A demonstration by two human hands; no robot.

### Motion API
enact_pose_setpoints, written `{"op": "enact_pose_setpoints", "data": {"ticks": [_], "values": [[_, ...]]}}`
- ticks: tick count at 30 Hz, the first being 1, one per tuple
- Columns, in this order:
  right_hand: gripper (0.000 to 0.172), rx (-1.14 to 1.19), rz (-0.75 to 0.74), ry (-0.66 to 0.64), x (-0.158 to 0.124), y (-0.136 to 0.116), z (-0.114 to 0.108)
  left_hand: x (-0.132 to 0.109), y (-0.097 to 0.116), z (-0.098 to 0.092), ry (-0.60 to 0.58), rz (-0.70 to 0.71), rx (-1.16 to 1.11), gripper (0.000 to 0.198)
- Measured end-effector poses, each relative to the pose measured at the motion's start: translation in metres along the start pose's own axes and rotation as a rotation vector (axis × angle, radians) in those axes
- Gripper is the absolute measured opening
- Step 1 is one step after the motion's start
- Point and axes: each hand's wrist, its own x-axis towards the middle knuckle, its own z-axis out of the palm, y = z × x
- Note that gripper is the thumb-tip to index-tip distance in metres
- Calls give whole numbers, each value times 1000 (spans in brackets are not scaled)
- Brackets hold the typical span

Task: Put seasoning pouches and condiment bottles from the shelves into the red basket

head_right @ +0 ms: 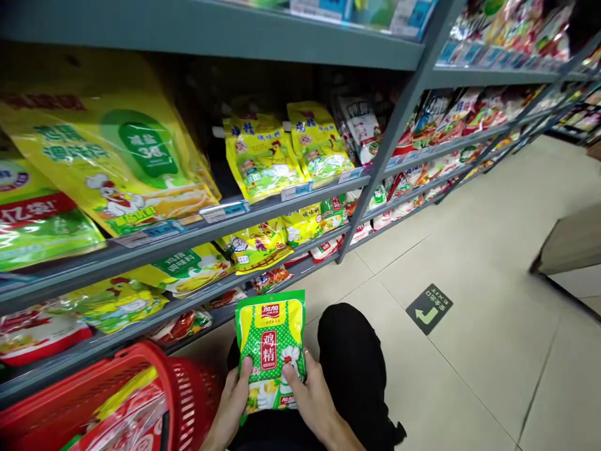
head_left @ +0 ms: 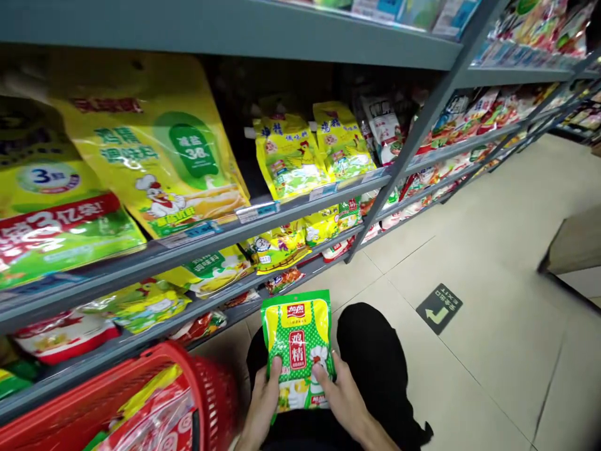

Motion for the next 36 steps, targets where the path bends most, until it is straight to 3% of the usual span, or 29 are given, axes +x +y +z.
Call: {"op": "enact_pose_setpoints", "data": {"ticks": [4,8,10,12,16,20,26,31,36], "values": [[48,7,-21,-76,13,-22,-43,-8,5,43,95,71,16,56],[55,-96,-32,-171,38,-57,-92,-19,28,92,244,90,35,63],[59,-135,-36,-177,53,-77,-113,-22,45,117,212,125,30,72],[64,-128,-50,-163,68,-94,-130,-22,62,141,102,195,-4,80],[64,-104,-92,-164,94,-118,-150,-18,87,178,116,343,-17,82],[66,-140,-128,-228,107,-128,-161,-19,93,195,71,446,-71,84],[67,-121,-150,-326,112,-130,-175,-22,92,207,127,412,-112,80],[67,-38,-84,-276,125,-130,-199,-8,103,226,105,368,19,75],[65,76,-28,-117,143,-113,-219,19,106,244,-35,372,-4,76]]}}
